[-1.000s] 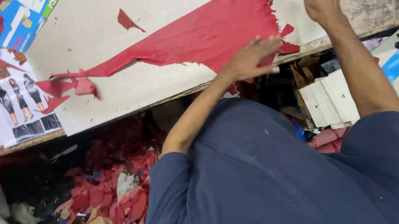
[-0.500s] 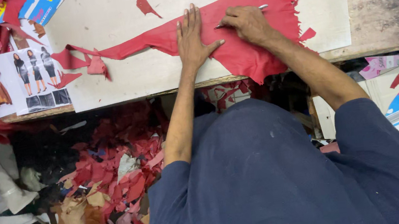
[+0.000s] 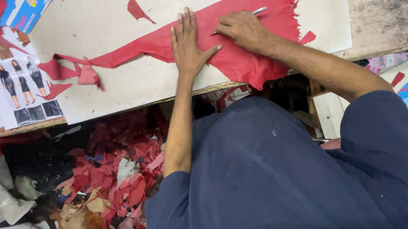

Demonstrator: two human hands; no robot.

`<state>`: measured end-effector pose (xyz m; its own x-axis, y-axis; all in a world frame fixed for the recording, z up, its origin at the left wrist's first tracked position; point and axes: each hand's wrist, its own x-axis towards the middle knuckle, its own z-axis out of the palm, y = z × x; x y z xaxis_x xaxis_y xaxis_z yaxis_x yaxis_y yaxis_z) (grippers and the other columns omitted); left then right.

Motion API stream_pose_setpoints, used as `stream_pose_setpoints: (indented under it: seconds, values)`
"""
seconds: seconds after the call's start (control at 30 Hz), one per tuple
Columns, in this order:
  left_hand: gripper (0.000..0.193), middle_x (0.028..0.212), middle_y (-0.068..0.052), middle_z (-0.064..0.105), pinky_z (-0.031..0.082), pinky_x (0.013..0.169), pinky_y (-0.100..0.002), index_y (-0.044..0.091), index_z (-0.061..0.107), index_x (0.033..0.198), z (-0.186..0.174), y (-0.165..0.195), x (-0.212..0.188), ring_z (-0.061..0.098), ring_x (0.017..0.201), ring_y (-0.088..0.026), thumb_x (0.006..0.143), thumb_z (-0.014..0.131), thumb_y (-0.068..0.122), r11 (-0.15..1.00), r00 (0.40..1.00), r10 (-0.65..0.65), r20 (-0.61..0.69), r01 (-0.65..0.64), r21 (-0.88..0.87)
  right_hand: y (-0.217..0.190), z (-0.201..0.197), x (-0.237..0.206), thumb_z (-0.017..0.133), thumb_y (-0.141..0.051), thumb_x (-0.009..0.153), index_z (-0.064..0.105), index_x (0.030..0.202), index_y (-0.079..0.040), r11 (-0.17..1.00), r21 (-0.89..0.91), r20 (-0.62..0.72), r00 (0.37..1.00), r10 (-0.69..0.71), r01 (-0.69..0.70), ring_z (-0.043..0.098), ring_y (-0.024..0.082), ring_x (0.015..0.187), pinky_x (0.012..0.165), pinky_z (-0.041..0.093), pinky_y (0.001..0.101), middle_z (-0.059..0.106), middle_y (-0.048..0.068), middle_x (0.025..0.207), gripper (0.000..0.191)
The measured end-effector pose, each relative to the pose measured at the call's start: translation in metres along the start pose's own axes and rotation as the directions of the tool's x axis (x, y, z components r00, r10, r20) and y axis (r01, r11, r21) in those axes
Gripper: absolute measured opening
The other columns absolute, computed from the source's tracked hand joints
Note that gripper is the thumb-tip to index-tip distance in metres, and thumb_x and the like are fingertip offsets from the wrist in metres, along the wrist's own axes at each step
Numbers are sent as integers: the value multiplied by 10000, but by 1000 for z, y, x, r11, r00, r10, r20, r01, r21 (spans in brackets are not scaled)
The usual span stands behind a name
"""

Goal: The person cuts red fabric pieces on a worktable using a rotary cutter. They repeatedly position and cut the fabric, then gather and stack the cut pieces on the table.

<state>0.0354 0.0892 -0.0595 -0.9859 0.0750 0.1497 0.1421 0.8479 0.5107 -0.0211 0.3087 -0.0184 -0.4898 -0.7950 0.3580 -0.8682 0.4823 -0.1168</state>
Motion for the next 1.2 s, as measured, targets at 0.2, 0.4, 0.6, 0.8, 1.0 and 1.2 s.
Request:
stream_pose_setpoints:
  seconds: [0.2, 0.4, 0.6, 0.8, 1.0, 1.2]
  values:
    - [1296, 1725, -90, 169, 82, 1307, -520, 80, 207, 1639, 1, -1, -1, 121, 1607, -269, 696, 896, 643, 1000, 999, -28, 27, 28, -9, 34, -6, -32, 641, -83, 966, 683, 1161, -105, 995, -92, -22, 999, -29, 27, 648, 227, 906, 732, 516, 386, 650, 56, 1032, 201]
    - [1315, 1722, -90, 166, 71, 1307, -519, 79, 202, 1638, -2, 3, -1, 113, 1601, -267, 687, 885, 677, 999, 999, -41, 27, 41, -1, 136, -113, -129, 660, -64, 1020, 689, 1094, -120, 950, -279, 96, 980, 175, -142, 664, 228, 912, 783, 512, 383, 650, 32, 995, 97]
    - [1288, 1711, -89, 159, 70, 1297, -526, 81, 209, 1624, -5, 7, 2, 112, 1592, -274, 691, 861, 681, 999, 998, -49, 32, 49, 0, 102, -113, -102, 657, 5, 892, 706, 964, -49, 781, -468, 60, 867, 494, -413, 686, 351, 895, 684, 534, 474, 686, 155, 999, 103]
    - [854, 1733, -88, 169, 77, 1303, -527, 165, 306, 1646, 1, 0, 2, 129, 1611, -275, 971, 727, 476, 1000, 999, 21, -39, -21, 8, 67, -58, -22, 693, 71, 889, 654, 1073, 37, 630, 68, -351, 573, 741, -773, 692, 431, 881, 725, 542, 531, 657, 243, 1132, 191]
    - [652, 1736, -73, 182, 78, 1308, -522, 206, 369, 1628, 7, -5, 0, 147, 1614, -273, 1038, 631, 296, 1000, 1000, -13, 10, 14, -17, 31, -38, -79, 629, 107, 777, 624, 1251, 29, 621, -248, -272, 668, 693, -744, 687, 405, 772, 640, 560, 494, 579, 284, 1186, 480]
    - [693, 1727, -103, 172, 83, 1307, -517, 116, 301, 1630, 8, -5, -1, 138, 1609, -285, 1025, 609, 256, 999, 1000, 19, -10, -19, -29, 7, -72, -110, 660, 38, 928, 640, 1066, -2, 548, -313, -146, 610, 779, -775, 658, 409, 770, 655, 526, 521, 606, 216, 1083, 145]
